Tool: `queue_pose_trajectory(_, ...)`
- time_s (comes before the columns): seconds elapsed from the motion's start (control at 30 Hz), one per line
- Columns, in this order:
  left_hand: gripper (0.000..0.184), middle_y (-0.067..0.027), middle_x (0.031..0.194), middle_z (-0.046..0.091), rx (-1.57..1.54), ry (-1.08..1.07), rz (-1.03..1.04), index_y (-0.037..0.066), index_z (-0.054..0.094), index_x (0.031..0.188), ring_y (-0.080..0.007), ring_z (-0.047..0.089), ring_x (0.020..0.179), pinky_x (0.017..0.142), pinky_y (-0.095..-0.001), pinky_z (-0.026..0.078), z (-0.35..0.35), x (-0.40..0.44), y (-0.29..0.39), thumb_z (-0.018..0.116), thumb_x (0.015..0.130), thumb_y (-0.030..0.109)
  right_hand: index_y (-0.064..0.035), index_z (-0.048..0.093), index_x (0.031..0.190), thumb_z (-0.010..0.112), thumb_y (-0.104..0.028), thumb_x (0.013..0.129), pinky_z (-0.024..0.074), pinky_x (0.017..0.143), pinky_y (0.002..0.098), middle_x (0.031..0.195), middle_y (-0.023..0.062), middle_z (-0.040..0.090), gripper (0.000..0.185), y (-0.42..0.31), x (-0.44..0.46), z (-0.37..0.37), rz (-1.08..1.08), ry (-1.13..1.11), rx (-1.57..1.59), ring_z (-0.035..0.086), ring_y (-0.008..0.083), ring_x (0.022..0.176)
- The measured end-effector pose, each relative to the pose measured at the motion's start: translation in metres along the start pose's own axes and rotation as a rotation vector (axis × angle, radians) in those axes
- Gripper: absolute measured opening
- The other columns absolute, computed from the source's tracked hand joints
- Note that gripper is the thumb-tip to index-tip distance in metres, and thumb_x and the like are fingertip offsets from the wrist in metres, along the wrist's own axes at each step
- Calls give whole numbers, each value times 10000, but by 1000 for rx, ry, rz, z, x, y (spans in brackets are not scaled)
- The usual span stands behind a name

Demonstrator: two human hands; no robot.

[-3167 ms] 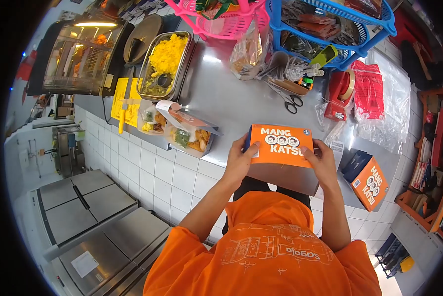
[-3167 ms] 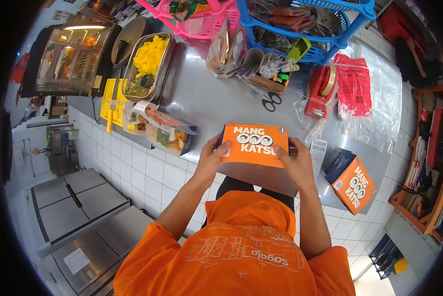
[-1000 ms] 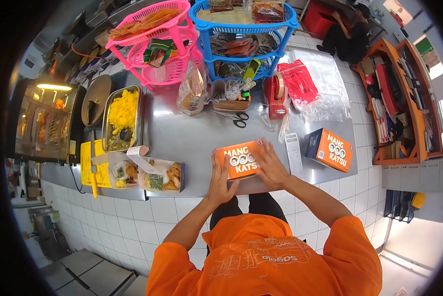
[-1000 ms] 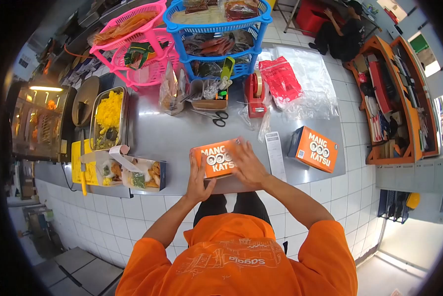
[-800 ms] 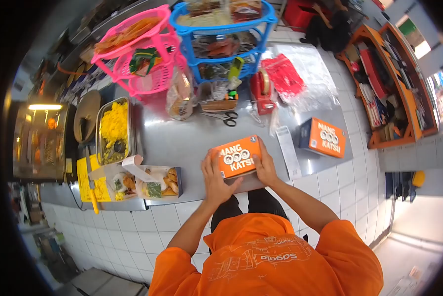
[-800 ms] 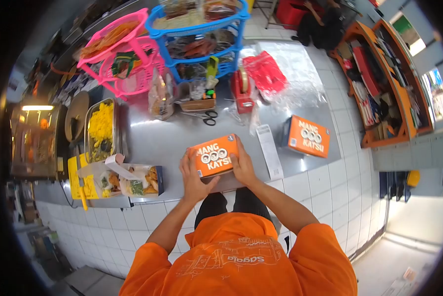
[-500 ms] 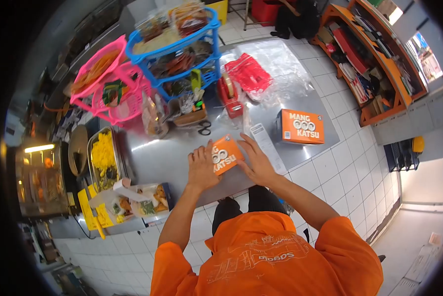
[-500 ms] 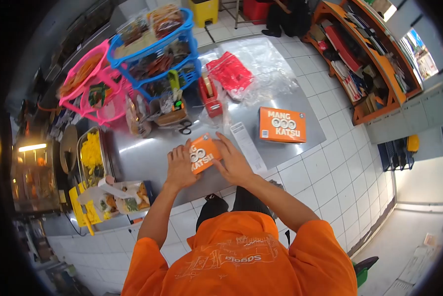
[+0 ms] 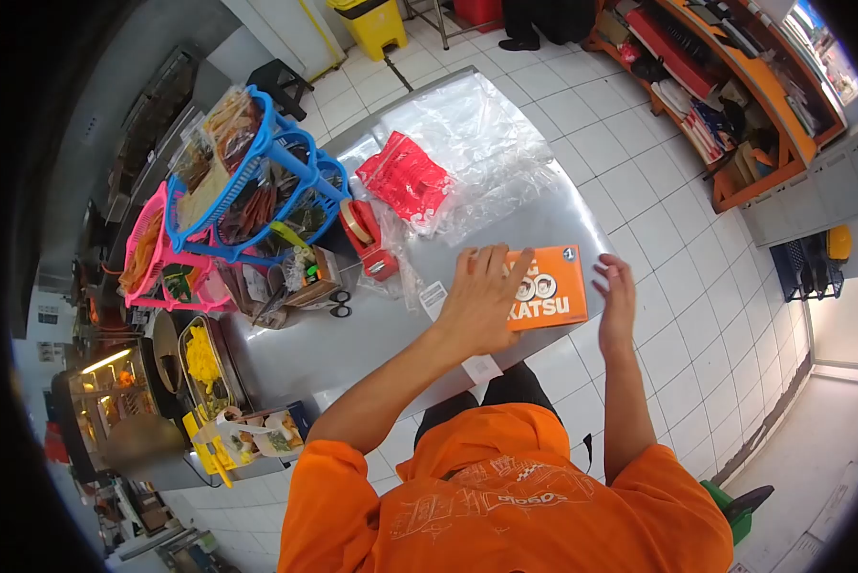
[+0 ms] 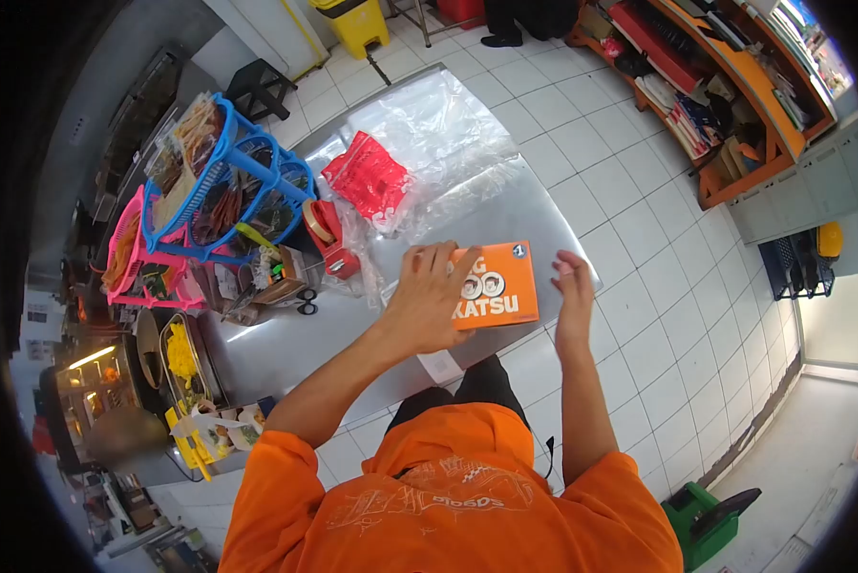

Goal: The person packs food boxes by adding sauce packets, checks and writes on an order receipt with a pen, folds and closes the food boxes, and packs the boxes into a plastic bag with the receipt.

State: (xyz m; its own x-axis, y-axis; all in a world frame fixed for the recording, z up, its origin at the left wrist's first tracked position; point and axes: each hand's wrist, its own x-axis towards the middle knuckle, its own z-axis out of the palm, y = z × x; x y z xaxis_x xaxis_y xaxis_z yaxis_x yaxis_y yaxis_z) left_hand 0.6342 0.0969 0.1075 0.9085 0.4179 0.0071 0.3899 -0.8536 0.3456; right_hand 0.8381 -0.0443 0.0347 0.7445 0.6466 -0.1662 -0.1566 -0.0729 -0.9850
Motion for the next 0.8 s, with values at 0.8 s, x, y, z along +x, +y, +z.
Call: queue_pose_trajectory(0.8,1125,-257,1586,345,-1578,518,-819,-17,221,1610,-352,317,1513,1238,-414,272,70,-33,-1,818,791,471,-113,320,1613,380,-754,994,344,1222,522,1641,119,382,893,-19,24,33,386,-436,227,411,329,1482)
